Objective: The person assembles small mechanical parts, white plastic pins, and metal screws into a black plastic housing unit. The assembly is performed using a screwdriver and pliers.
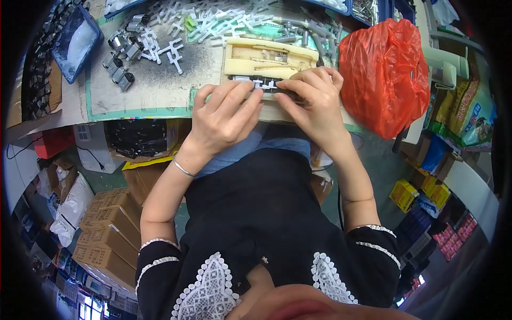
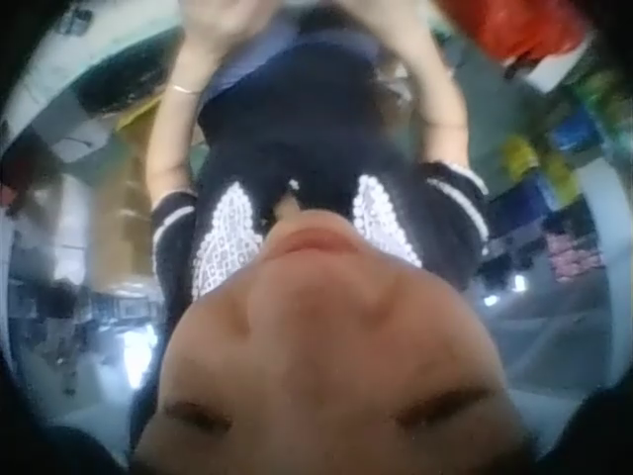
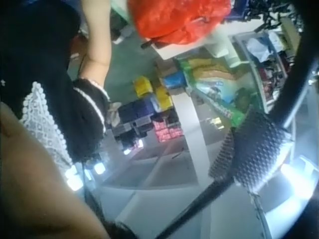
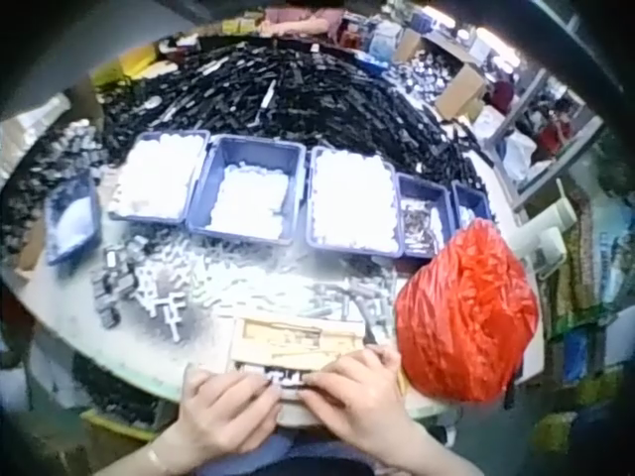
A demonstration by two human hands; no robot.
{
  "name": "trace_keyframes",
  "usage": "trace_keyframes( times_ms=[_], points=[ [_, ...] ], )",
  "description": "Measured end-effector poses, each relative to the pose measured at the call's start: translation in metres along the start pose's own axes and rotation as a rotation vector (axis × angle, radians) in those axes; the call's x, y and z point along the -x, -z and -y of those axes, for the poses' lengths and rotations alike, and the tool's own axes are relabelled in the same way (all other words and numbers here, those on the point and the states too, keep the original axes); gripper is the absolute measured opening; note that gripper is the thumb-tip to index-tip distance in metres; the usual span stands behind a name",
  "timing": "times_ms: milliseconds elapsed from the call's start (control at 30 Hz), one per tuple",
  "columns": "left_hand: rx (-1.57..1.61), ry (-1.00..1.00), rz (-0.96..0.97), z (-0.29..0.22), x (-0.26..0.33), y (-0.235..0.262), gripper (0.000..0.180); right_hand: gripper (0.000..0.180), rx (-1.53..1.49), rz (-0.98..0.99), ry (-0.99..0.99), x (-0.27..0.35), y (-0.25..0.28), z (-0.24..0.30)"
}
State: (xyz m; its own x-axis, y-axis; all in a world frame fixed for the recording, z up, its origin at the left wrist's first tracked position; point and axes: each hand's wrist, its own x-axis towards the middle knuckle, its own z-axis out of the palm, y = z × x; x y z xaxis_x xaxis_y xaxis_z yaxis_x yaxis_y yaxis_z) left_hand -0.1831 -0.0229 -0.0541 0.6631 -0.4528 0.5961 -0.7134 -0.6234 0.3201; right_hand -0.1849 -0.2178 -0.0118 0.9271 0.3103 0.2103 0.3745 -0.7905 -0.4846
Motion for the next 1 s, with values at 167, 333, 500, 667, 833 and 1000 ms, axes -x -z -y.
trace_keyframes(
  times_ms=[167,333,500,667,833,1000],
  points=[
    [-0.068,-0.062,-0.031,-0.002,0.001,-0.002,0.022,0.013,0.005,0.015,-0.015,-0.003,0.005,0.001],
    [-0.184,-0.106,0.053,-0.011,0.005,-0.007,0.028,0.02,0.034,0.11,0.019,-0.01,0.013,-0.001],
    [-0.25,-0.112,0.143,-0.023,0.004,-0.008,0.032,0.023,0.086,0.163,0.103,-0.021,0.021,0.003],
    [-0.326,-0.184,0.217,-0.024,0.005,-0.007,0.036,0.012,0.114,0.155,0.177,-0.026,0.019,0.006],
    [-0.009,-0.026,0.103,-0.003,0.014,0.006,0.036,0.014,-0.056,-0.146,-0.239,-0.021,0.029,-0.036],
    [-0.286,0.383,0.074,0.034,-0.011,0.027,0.028,0.014,0.067,0.084,-0.414,-0.044,0.03,-0.052]
  ],
)
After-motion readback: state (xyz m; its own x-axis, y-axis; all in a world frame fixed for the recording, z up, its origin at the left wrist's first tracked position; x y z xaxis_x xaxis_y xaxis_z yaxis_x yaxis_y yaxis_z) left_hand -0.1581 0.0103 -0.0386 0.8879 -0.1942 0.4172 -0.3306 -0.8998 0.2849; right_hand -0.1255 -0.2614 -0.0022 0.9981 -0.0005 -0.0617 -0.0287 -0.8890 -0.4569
